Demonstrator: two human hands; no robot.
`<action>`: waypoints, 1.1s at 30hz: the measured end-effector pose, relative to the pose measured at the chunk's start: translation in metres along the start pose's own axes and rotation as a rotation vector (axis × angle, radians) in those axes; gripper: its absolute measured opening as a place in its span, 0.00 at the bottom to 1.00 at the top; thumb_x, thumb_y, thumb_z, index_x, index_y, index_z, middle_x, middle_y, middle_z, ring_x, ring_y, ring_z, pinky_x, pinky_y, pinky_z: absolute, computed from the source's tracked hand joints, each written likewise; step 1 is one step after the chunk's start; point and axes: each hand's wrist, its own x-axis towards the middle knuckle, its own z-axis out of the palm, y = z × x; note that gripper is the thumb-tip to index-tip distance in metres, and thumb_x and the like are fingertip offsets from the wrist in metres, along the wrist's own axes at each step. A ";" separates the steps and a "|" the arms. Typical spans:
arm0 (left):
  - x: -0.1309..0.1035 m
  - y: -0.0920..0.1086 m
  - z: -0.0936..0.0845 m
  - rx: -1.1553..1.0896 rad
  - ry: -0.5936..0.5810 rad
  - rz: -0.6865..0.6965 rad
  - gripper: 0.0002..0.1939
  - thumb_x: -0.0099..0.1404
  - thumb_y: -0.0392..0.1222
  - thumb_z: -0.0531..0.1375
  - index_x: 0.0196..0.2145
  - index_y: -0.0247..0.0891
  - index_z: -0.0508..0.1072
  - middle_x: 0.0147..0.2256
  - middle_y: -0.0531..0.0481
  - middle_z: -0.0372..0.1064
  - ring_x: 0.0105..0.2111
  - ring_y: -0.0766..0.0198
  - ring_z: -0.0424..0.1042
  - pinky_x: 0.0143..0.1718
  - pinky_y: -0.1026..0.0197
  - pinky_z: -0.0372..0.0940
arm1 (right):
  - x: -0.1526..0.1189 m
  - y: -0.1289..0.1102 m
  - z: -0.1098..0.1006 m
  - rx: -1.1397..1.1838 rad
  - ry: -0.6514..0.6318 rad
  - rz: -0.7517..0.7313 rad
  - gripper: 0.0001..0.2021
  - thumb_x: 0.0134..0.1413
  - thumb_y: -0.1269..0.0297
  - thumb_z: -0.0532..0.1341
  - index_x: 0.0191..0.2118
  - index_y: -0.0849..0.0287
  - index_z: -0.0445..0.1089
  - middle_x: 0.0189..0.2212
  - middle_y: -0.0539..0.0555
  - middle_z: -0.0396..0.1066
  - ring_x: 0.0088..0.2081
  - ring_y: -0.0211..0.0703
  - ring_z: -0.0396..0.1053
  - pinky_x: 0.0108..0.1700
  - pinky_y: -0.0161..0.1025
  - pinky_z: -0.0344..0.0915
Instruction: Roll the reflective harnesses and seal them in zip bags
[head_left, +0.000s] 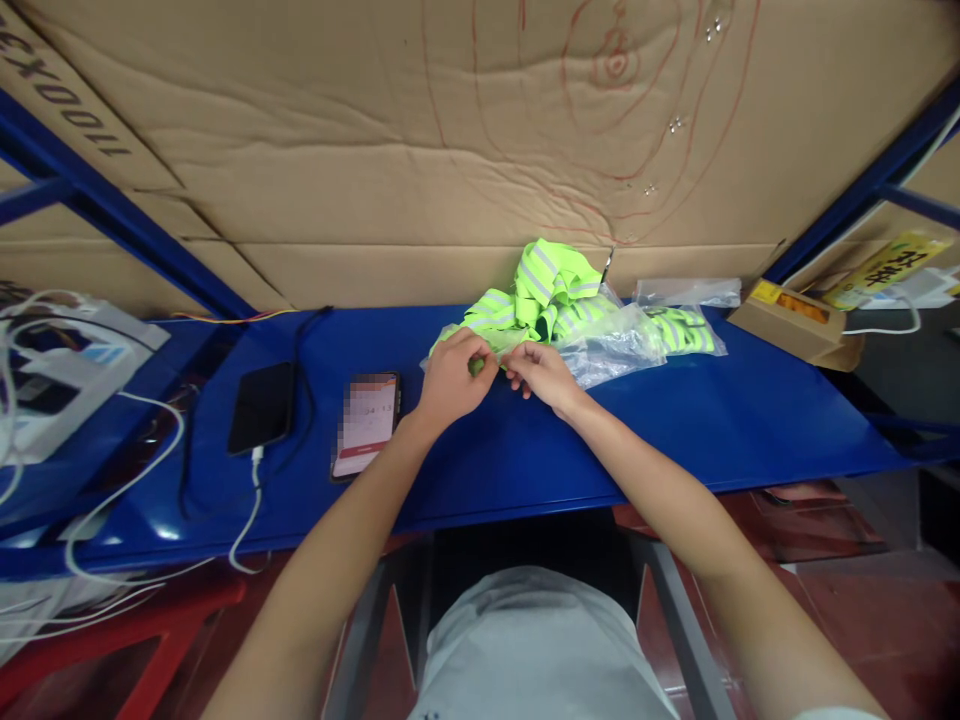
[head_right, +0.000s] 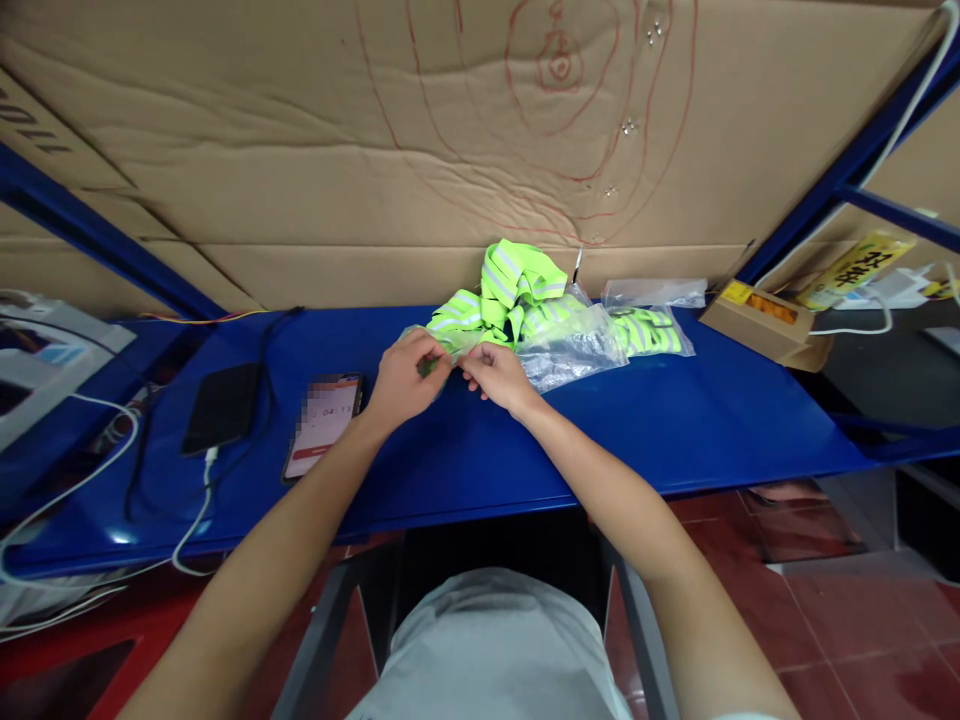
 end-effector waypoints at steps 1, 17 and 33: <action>-0.001 0.001 0.002 0.011 0.023 0.000 0.11 0.66 0.40 0.58 0.25 0.40 0.65 0.30 0.51 0.66 0.31 0.62 0.64 0.35 0.58 0.59 | 0.000 0.001 0.000 -0.022 0.018 -0.003 0.10 0.55 0.62 0.65 0.28 0.57 0.65 0.24 0.48 0.71 0.21 0.33 0.67 0.18 0.29 0.58; 0.004 -0.006 -0.028 -0.069 0.326 0.018 0.12 0.74 0.46 0.55 0.33 0.40 0.70 0.34 0.49 0.69 0.33 0.64 0.68 0.36 0.61 0.66 | -0.008 0.004 0.001 -0.263 0.227 -0.272 0.10 0.56 0.58 0.63 0.32 0.54 0.61 0.26 0.45 0.64 0.29 0.37 0.61 0.36 0.36 0.60; -0.002 -0.040 -0.028 0.225 -0.362 0.070 0.48 0.57 0.55 0.74 0.69 0.47 0.60 0.65 0.37 0.57 0.65 0.40 0.58 0.66 0.38 0.60 | -0.004 0.007 -0.011 -0.319 -0.072 0.018 0.24 0.52 0.37 0.68 0.29 0.58 0.75 0.17 0.49 0.68 0.18 0.35 0.60 0.21 0.34 0.54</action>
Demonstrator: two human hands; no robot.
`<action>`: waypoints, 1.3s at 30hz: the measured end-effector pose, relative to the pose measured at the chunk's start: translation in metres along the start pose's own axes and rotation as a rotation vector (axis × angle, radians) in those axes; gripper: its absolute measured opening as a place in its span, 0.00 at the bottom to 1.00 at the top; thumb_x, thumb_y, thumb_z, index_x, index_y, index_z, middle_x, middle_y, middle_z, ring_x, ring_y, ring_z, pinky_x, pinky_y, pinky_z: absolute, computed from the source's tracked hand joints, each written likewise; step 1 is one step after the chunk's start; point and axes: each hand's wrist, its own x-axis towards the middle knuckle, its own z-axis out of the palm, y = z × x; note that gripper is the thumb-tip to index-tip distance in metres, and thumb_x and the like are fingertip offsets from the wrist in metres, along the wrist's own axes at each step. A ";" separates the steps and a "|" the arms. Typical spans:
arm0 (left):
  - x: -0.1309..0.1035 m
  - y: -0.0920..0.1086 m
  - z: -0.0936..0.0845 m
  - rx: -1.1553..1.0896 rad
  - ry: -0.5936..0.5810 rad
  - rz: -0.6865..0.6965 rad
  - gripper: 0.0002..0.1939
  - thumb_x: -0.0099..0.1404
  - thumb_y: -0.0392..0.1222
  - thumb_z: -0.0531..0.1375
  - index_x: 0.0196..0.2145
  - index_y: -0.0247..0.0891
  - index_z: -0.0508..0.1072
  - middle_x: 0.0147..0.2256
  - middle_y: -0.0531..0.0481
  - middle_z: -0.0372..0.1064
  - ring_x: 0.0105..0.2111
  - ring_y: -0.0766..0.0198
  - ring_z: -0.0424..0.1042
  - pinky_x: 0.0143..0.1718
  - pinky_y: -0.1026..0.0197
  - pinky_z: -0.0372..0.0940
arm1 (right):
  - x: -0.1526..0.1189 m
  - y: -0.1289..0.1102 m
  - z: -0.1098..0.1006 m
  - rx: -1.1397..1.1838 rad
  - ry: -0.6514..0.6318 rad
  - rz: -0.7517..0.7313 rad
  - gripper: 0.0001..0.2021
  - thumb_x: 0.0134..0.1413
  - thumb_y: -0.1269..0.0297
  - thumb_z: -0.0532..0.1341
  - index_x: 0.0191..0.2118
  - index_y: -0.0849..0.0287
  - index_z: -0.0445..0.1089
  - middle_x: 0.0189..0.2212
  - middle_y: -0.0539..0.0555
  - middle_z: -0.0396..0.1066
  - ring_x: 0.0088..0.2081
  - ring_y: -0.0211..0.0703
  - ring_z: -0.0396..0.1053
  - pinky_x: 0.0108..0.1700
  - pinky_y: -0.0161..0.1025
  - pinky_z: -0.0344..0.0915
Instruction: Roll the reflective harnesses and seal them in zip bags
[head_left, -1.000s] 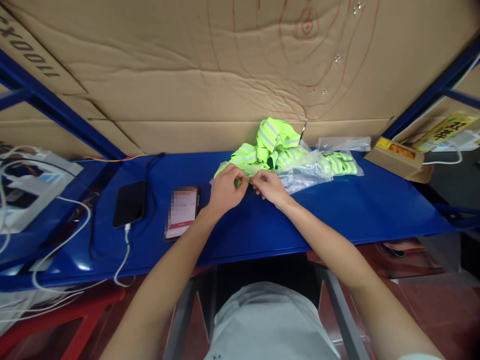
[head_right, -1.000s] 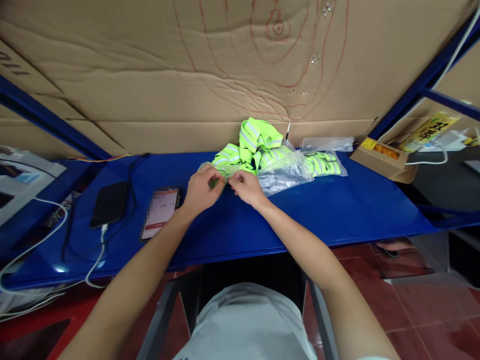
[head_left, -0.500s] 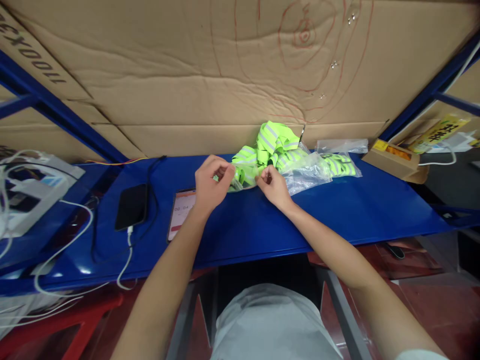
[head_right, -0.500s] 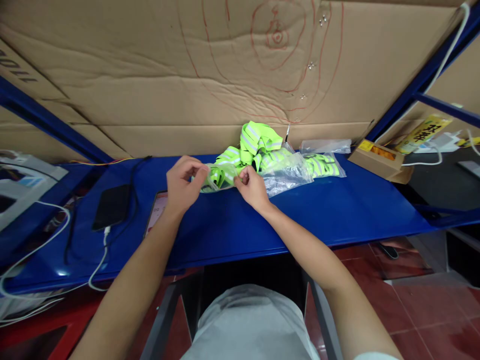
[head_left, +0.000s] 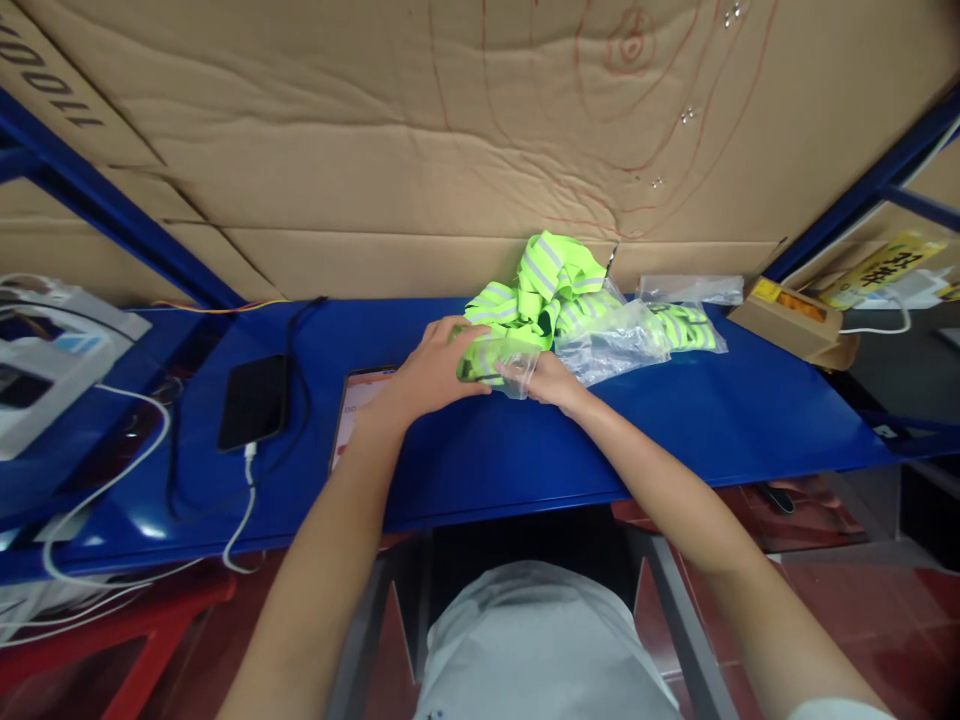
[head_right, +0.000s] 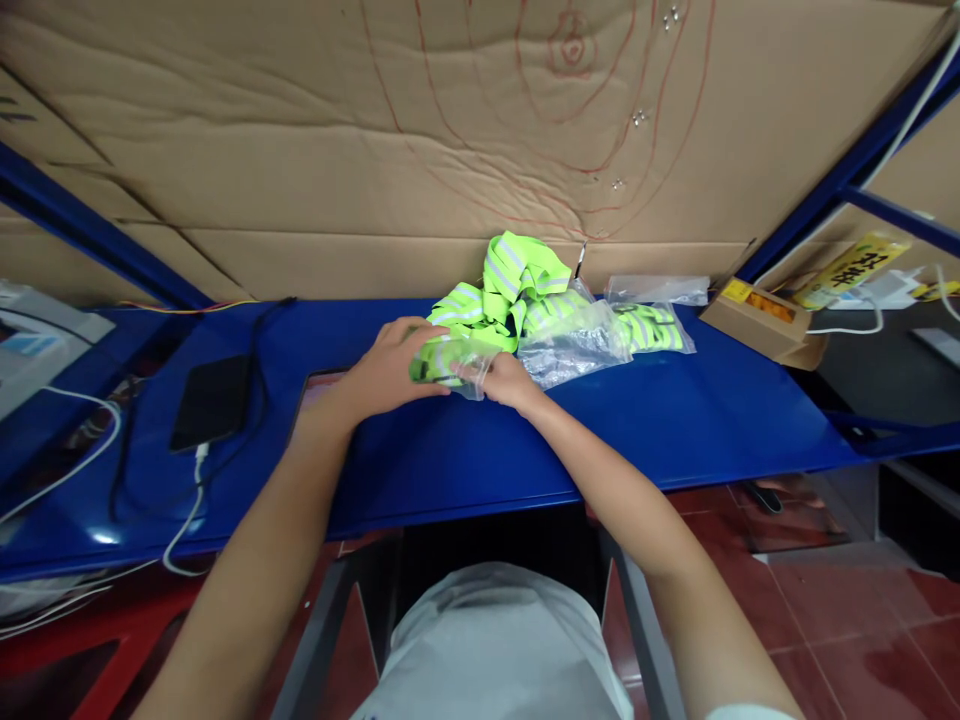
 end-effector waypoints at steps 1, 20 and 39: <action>0.001 0.004 0.000 0.002 0.029 0.009 0.48 0.57 0.55 0.74 0.69 0.47 0.60 0.64 0.38 0.58 0.65 0.40 0.58 0.65 0.38 0.61 | 0.000 -0.001 0.000 0.009 0.009 0.009 0.25 0.52 0.36 0.68 0.31 0.57 0.76 0.18 0.49 0.69 0.18 0.35 0.61 0.21 0.34 0.54; 0.005 0.037 0.016 0.152 0.211 0.126 0.59 0.52 0.56 0.77 0.73 0.45 0.54 0.69 0.30 0.48 0.65 0.31 0.54 0.65 0.32 0.57 | -0.001 -0.007 -0.016 0.191 0.155 -0.071 0.23 0.45 0.42 0.73 0.34 0.59 0.75 0.31 0.51 0.74 0.31 0.39 0.69 0.34 0.36 0.67; 0.003 0.038 0.003 0.249 0.277 0.176 0.49 0.59 0.41 0.72 0.72 0.42 0.55 0.63 0.31 0.58 0.60 0.38 0.62 0.62 0.40 0.63 | -0.003 -0.013 -0.012 0.253 0.059 -0.172 0.24 0.42 0.46 0.75 0.41 0.58 0.80 0.39 0.53 0.80 0.42 0.49 0.76 0.51 0.46 0.71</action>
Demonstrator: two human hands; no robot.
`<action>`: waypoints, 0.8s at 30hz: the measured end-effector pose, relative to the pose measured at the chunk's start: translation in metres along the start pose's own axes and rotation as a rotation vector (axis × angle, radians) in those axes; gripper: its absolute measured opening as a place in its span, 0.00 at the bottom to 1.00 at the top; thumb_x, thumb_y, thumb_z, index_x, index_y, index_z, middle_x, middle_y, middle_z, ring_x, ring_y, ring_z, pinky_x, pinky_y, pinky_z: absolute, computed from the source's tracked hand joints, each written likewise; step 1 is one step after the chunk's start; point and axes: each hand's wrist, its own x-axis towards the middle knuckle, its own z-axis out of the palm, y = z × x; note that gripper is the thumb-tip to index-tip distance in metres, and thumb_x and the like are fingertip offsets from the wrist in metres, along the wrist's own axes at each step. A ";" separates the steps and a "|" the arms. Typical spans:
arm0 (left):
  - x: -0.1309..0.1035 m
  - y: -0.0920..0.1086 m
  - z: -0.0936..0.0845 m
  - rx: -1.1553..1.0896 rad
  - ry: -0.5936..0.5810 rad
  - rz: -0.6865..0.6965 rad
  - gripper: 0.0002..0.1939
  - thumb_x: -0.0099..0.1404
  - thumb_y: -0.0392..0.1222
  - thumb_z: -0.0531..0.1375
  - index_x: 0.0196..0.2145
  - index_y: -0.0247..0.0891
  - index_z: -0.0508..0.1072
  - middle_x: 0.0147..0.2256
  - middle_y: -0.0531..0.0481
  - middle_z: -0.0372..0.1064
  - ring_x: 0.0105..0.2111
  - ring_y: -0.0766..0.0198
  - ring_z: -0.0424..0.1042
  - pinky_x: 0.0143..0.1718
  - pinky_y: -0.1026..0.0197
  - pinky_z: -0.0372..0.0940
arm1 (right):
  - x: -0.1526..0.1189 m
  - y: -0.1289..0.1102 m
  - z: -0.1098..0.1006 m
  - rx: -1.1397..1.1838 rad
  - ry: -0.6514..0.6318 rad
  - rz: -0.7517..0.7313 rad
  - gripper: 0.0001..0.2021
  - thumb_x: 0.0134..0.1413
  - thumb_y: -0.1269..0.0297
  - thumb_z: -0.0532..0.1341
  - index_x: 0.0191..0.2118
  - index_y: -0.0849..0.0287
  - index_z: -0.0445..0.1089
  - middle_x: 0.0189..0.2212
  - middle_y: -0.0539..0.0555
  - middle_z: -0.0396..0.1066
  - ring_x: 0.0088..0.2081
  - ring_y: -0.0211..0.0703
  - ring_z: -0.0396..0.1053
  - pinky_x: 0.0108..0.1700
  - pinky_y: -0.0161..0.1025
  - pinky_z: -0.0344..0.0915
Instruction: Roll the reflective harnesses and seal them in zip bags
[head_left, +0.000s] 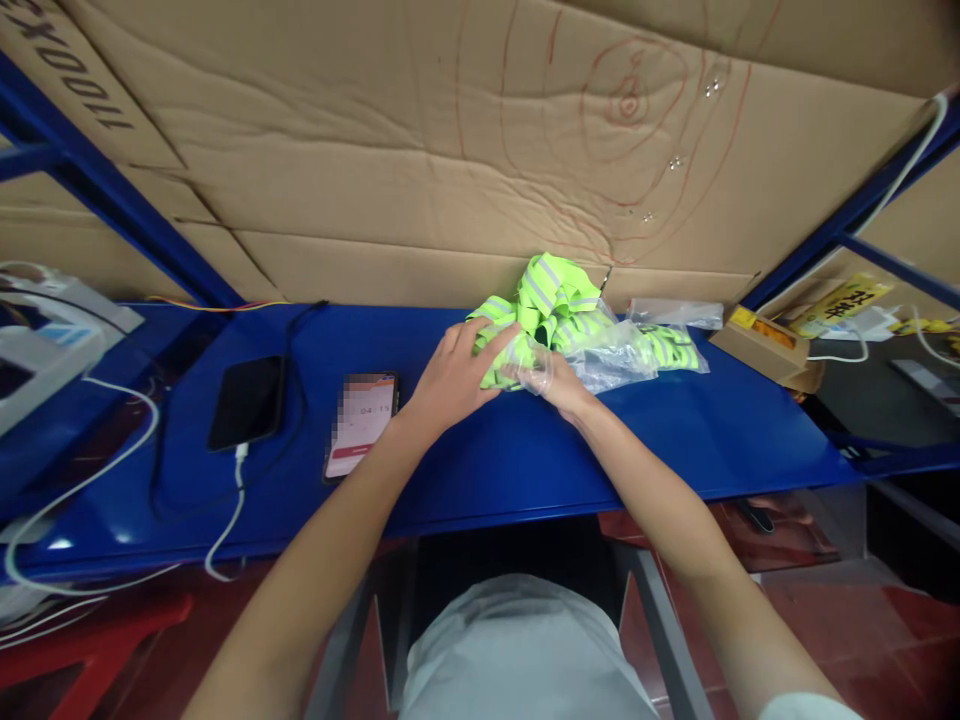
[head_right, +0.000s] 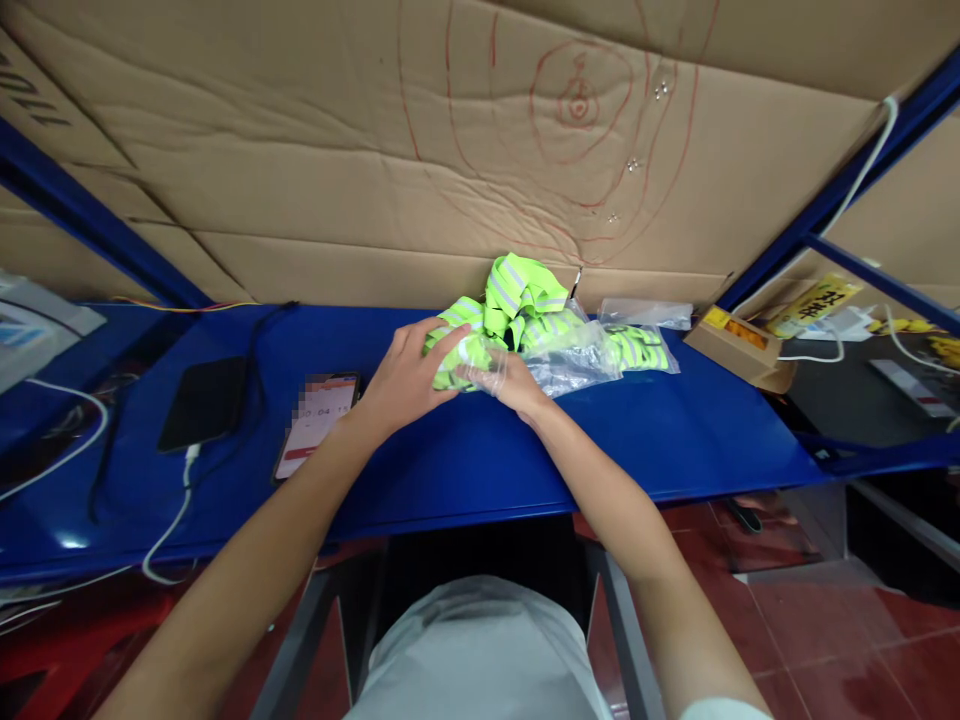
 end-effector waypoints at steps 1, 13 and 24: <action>0.000 -0.003 -0.003 -0.011 -0.008 -0.036 0.48 0.59 0.40 0.71 0.72 0.42 0.56 0.62 0.32 0.60 0.58 0.39 0.64 0.60 0.41 0.64 | 0.001 -0.002 -0.002 0.006 0.038 0.004 0.22 0.42 0.47 0.75 0.39 0.58 0.79 0.37 0.52 0.80 0.41 0.47 0.75 0.49 0.44 0.71; -0.013 -0.065 -0.047 -0.098 0.392 -0.970 0.27 0.70 0.46 0.59 0.64 0.36 0.63 0.57 0.30 0.71 0.59 0.29 0.70 0.56 0.28 0.66 | 0.019 -0.034 -0.048 -0.032 0.419 0.044 0.27 0.46 0.36 0.68 0.28 0.54 0.59 0.22 0.45 0.58 0.20 0.32 0.52 0.19 0.35 0.50; -0.005 -0.051 -0.015 -0.050 0.055 -0.898 0.46 0.66 0.46 0.65 0.74 0.34 0.49 0.68 0.23 0.51 0.67 0.27 0.58 0.61 0.29 0.64 | 0.104 -0.069 -0.008 -0.746 0.400 0.032 0.15 0.54 0.57 0.71 0.40 0.63 0.74 0.42 0.67 0.77 0.52 0.64 0.73 0.54 0.51 0.67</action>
